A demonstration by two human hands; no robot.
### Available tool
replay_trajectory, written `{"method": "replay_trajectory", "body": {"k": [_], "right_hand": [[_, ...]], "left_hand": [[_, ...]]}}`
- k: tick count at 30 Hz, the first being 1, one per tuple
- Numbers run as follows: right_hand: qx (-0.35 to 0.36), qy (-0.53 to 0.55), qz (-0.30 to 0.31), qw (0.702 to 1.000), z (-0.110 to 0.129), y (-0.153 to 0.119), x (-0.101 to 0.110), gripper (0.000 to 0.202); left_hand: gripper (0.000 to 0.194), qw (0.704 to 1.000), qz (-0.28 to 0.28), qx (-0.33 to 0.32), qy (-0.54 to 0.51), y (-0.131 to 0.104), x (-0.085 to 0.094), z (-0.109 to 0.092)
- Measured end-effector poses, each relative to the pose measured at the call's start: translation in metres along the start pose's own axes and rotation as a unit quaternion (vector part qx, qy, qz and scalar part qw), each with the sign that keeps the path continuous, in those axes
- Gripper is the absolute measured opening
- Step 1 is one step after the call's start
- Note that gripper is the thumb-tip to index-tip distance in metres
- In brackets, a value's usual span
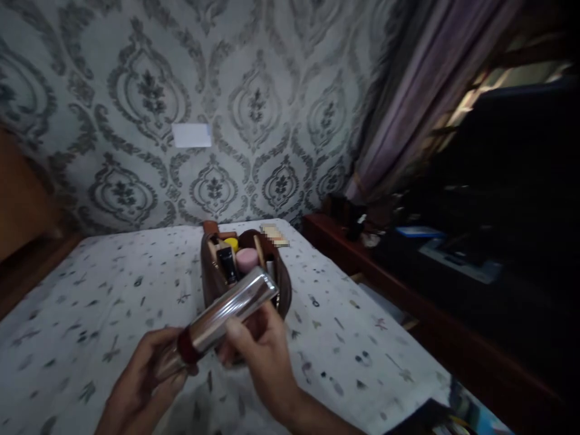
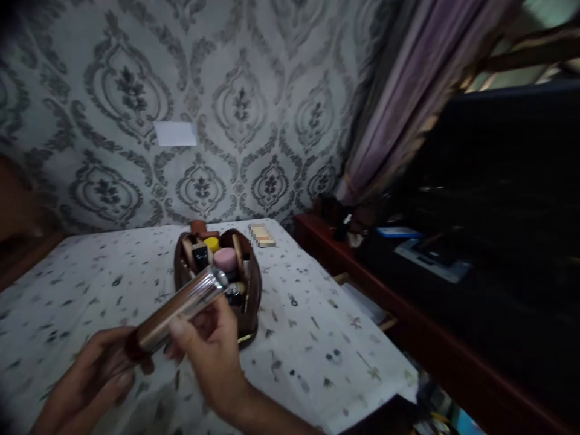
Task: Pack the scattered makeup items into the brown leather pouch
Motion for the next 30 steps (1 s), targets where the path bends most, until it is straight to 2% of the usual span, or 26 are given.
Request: {"method": "replay_trajectory", "body": {"k": [4, 8, 13, 23, 27, 30], "right_hand": [[0.015, -0.007, 0.010, 1.000, -0.002, 0.001, 0.005, 0.038], [0.003, 0.017, 0.024, 1.000, -0.002, 0.002, 0.003, 0.035], [-0.014, 0.028, 0.016, 0.999, 0.003, 0.004, 0.002, 0.033], [-0.017, -0.007, -0.005, 1.000, 0.006, 0.006, 0.010, 0.046], [0.015, -0.021, -0.003, 1.000, 0.020, 0.012, 0.019, 0.040], [0.083, -0.031, -0.019, 0.996, 0.044, 0.022, 0.029, 0.031]], "left_hand": [[0.033, 0.986, -0.028, 0.123, -0.113, -0.002, -0.006, -0.021], [0.041, 0.967, -0.021, 0.183, -0.178, 0.000, -0.009, -0.032], [0.036, 0.954, 0.046, 0.179, -0.236, 0.000, -0.011, -0.034], [0.042, 0.939, 0.071, 0.192, -0.277, -0.004, -0.020, -0.042], [0.042, 0.934, 0.094, 0.181, -0.293, -0.003, -0.025, -0.044], [0.050, 0.930, 0.097, 0.178, -0.306, -0.002, -0.031, -0.046]]}}
Point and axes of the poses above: each hand's wrist, its own y-axis towards the middle knuckle, its own x-axis out of the back of the hand, z = x × y, the point moved 3 cm from there along y, towards the middle knuckle, and after that the axes turned 8 degrees about -z, right-handed, at the moved point
